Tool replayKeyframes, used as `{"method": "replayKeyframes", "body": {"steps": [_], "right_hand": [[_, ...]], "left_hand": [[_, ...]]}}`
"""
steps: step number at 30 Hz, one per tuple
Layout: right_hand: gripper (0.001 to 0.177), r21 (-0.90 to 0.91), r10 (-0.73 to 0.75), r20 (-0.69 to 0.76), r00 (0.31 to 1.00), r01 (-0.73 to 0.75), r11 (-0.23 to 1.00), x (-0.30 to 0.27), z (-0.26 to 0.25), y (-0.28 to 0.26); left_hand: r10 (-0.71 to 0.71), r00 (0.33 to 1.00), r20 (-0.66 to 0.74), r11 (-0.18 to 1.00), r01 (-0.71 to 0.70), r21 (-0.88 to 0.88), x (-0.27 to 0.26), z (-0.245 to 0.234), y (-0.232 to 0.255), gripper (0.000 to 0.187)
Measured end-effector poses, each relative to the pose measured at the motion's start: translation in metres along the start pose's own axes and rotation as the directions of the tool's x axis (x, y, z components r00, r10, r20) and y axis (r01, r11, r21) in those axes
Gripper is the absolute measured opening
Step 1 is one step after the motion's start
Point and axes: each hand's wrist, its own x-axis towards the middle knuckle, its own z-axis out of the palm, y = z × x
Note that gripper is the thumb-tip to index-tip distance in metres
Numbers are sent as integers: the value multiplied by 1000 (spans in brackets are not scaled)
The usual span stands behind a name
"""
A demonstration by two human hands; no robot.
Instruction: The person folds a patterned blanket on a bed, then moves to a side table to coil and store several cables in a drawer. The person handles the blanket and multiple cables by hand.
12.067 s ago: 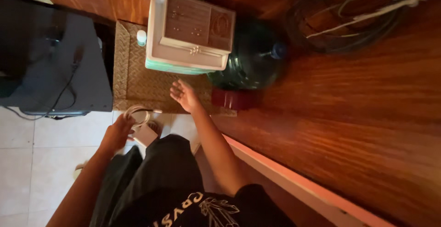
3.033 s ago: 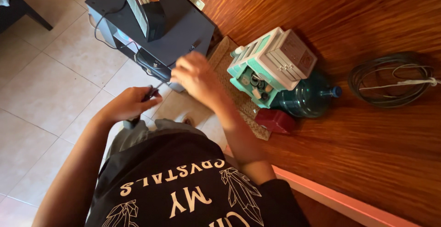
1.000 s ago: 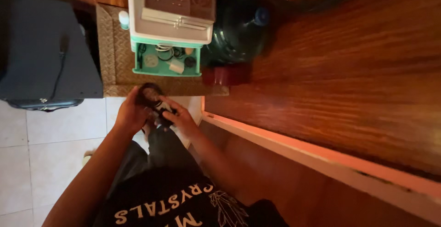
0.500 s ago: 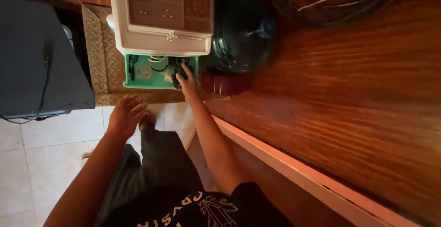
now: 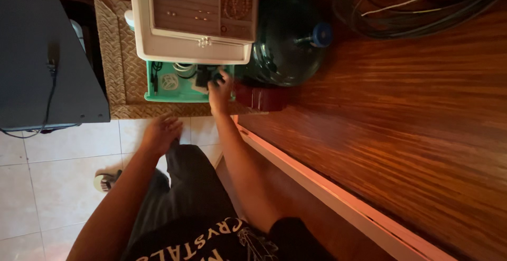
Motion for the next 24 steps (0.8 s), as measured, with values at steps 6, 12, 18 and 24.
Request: {"method": "replayKeyframes", "body": {"steps": [6, 12, 18, 24], "right_hand": [[39, 520, 376, 50, 925, -345, 782, -64, -43, 16], [26, 801, 558, 542, 628, -586, -119, -61, -62, 12], [36, 770, 315, 630, 710, -624, -136, -4, -56, 0], [39, 827, 577, 509, 639, -549, -122, 53, -30, 3]], "left_hand": [[-7, 981, 195, 996, 25, -88, 17, 15, 20, 56], [118, 992, 41, 981, -110, -163, 21, 47, 40, 51], [237, 957, 168, 949, -191, -251, 20, 89, 67, 51], [239, 944, 226, 971, -234, -47, 48, 97, 94, 61]]}}
